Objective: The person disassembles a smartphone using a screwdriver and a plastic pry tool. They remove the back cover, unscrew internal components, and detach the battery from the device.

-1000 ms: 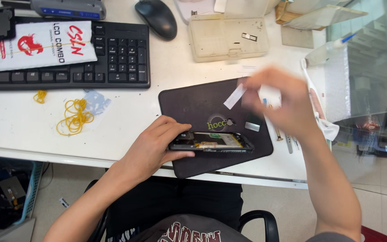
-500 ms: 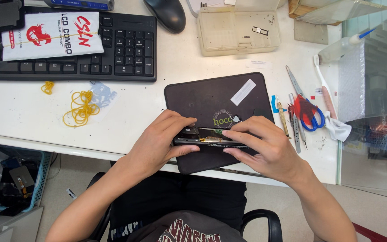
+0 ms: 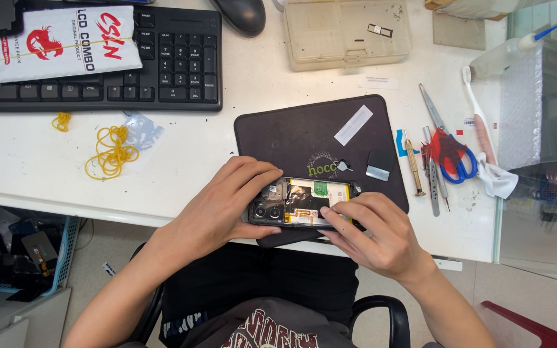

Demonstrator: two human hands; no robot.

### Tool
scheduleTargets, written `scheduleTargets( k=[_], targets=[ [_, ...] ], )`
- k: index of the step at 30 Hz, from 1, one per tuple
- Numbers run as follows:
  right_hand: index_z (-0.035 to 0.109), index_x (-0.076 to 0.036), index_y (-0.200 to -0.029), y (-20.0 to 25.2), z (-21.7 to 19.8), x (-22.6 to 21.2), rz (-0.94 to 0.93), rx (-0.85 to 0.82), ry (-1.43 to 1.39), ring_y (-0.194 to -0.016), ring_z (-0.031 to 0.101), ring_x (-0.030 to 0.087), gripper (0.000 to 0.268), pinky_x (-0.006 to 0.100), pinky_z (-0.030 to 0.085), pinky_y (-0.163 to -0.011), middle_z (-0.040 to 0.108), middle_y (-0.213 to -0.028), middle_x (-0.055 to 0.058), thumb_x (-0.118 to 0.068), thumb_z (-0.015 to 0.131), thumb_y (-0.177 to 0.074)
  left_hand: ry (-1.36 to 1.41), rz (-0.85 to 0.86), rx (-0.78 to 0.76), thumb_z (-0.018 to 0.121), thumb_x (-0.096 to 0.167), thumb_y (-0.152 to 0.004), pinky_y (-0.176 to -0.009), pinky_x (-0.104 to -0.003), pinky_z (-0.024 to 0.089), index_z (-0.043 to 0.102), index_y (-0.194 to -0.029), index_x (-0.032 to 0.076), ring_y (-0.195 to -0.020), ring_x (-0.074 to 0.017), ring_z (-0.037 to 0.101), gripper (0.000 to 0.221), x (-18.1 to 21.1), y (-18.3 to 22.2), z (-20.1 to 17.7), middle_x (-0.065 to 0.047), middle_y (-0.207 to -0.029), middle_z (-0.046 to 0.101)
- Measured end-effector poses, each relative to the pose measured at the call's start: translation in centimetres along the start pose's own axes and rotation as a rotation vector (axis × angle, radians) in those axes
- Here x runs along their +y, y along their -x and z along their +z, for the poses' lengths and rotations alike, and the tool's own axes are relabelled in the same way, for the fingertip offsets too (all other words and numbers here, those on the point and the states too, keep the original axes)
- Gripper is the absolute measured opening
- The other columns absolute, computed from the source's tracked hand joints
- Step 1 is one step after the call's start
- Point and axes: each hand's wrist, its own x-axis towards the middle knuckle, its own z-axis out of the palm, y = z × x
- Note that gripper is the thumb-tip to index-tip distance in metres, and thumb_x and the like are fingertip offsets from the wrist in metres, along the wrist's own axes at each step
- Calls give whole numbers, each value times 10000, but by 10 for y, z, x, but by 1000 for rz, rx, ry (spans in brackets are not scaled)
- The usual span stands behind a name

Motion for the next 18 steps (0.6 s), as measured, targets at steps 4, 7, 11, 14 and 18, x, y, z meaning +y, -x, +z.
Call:
scheduleTargets(
  k=[4, 7, 11, 14, 18],
  targets=[
    [752, -46, -1110, 7, 6, 2, -15, 45, 65, -877, 672, 230, 406, 392, 573, -752, 711, -978, 65, -131, 895, -740, -22, -17, -30, 883, 312, -685, -1051, -455, 450, 548, -1343, -34, -1252, -361, 506, 816, 2, -1, -2, -157, -1345, 561],
    [753, -46, -1116, 10, 8, 3, -3, 48, 79, -885, 676, 234, 400, 392, 574, -761, 714, -975, 72, -131, 891, -751, -34, -27, -39, 884, 285, -675, -1057, -458, 445, 537, -1352, -32, -1256, -364, 501, 824, 4, -2, -2, -161, -1350, 550],
    [746, -34, -1126, 12, 9, 2, -16, 67, 88, -912, 686, 241, 395, 396, 578, -781, 715, -989, 80, -119, 889, -768, -66, -14, -48, 889, 268, -674, -1059, -467, 436, 522, -1363, -44, -1252, -377, 494, 841, 5, -2, -2, -182, -1342, 538],
    [747, -39, -1124, 13, 10, 1, -9, 76, 87, -917, 687, 240, 392, 397, 578, -783, 715, -993, 83, -119, 891, -768, -64, -10, -53, 893, 271, -668, -1065, -470, 434, 519, -1370, -42, -1258, -379, 493, 855, 4, -2, -3, -186, -1343, 534],
    [746, -47, -1109, 15, 13, 1, -2, 90, 74, -927, 689, 244, 391, 403, 580, -798, 715, -1003, 81, -126, 895, -756, -52, -1, -50, 902, 286, -650, -1067, -468, 436, 520, -1375, -34, -1260, -379, 490, 880, 3, -4, -4, -185, -1334, 532]
  ],
)
